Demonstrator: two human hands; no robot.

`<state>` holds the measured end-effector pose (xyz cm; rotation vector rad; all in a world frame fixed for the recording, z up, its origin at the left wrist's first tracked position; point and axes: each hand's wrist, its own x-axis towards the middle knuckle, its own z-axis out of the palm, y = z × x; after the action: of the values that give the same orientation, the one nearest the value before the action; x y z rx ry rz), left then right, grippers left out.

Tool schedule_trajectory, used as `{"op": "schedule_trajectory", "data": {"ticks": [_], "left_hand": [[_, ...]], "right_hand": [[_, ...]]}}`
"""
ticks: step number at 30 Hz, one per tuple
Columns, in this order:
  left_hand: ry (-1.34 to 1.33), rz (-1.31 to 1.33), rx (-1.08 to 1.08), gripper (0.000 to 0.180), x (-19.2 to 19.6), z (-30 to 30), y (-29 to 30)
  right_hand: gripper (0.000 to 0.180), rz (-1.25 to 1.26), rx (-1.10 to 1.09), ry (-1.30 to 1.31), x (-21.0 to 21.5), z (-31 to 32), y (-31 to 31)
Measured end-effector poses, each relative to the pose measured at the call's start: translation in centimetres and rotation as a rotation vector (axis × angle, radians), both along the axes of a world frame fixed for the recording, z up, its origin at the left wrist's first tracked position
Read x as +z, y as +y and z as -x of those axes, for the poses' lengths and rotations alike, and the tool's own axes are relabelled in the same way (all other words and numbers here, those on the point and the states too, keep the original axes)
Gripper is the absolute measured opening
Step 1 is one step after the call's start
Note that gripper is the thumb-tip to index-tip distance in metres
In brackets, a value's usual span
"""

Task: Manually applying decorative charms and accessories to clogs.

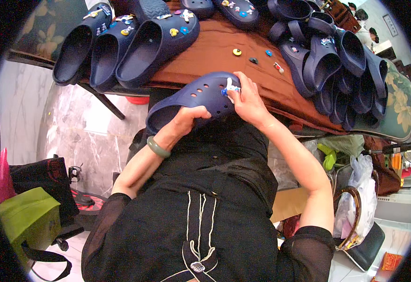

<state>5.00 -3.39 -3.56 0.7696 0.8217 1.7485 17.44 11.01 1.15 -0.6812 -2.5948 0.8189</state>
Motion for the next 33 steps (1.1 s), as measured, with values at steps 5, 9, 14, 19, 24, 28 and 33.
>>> {"op": "schedule_trajectory", "data": {"ticks": [5, 9, 14, 19, 24, 28, 33], "left_hand": [[0.303, -0.025, 0.241, 0.042, 0.1, -0.7, -0.1], [0.292, -0.029, 0.249, 0.033, 0.8, 0.3, -0.4], [-0.342, 0.088, -0.03, 0.03, 3.0, 3.5, -0.2], [-0.263, 0.122, 0.034, 0.029, 1.9, 4.9, -0.5], [-0.175, 0.079, 0.005, 0.036, 3.2, 4.0, -0.1], [-0.018, -0.039, 0.096, 0.04, 3.7, 3.5, 1.9], [0.066, -0.048, 0.086, 0.044, 3.7, 3.8, 4.1]], "right_hand": [[0.044, 0.016, 0.021, 0.004, 0.3, 1.4, 0.9], [0.045, 0.315, 0.095, -0.032, 1.0, 1.5, 2.2], [0.04, 0.593, 0.146, 0.1, 2.6, 2.9, 5.4], [0.026, -0.093, -0.065, 0.052, 0.1, 6.1, 10.8], [0.025, -0.588, 0.058, 0.037, -2.1, 7.0, 12.8], [0.021, -0.659, -0.019, 0.007, -1.8, 7.1, 11.0], [0.021, -0.506, -0.049, 0.087, -2.7, 6.2, 14.9]]}}
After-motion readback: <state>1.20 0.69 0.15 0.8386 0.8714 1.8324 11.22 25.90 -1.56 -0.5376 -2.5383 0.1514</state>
